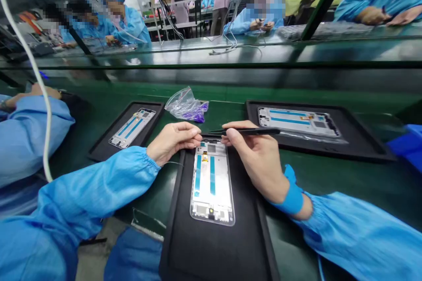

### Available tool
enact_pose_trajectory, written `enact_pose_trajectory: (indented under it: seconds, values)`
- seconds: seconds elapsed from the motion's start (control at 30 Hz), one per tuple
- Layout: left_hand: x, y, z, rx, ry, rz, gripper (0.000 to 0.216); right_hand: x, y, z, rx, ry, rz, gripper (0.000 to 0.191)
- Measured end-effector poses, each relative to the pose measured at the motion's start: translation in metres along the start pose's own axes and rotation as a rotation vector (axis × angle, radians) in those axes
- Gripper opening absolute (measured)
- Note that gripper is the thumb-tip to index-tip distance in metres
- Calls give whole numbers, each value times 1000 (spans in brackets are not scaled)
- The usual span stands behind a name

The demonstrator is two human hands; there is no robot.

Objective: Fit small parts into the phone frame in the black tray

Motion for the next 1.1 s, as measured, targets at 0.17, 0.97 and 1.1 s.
enact_pose_trajectory:
  seconds: [0.17, 0.97, 1.1]
  values:
    - [-3, -1, -2, 11, 17, -19, 11, -6, 1, 8, -25, -32, -19, 26]
    - [-12, -12, 13, 146, -323, -107, 20, 5, -28, -11, -182, -9, -300, 21]
    - [-12, -13, 13, 135, -338, -113, 23, 7, -40, 1, -52, -124, -395, 26]
Point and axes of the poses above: each hand's wrist, its own x-axis towards the middle knuckle, its own y-axis out of the back of the hand, z = x × y, the point moved 9 cm from there along x, towards the middle knuckle, and after that the axes turned 2 degrees about y, right-handed, at the moved point
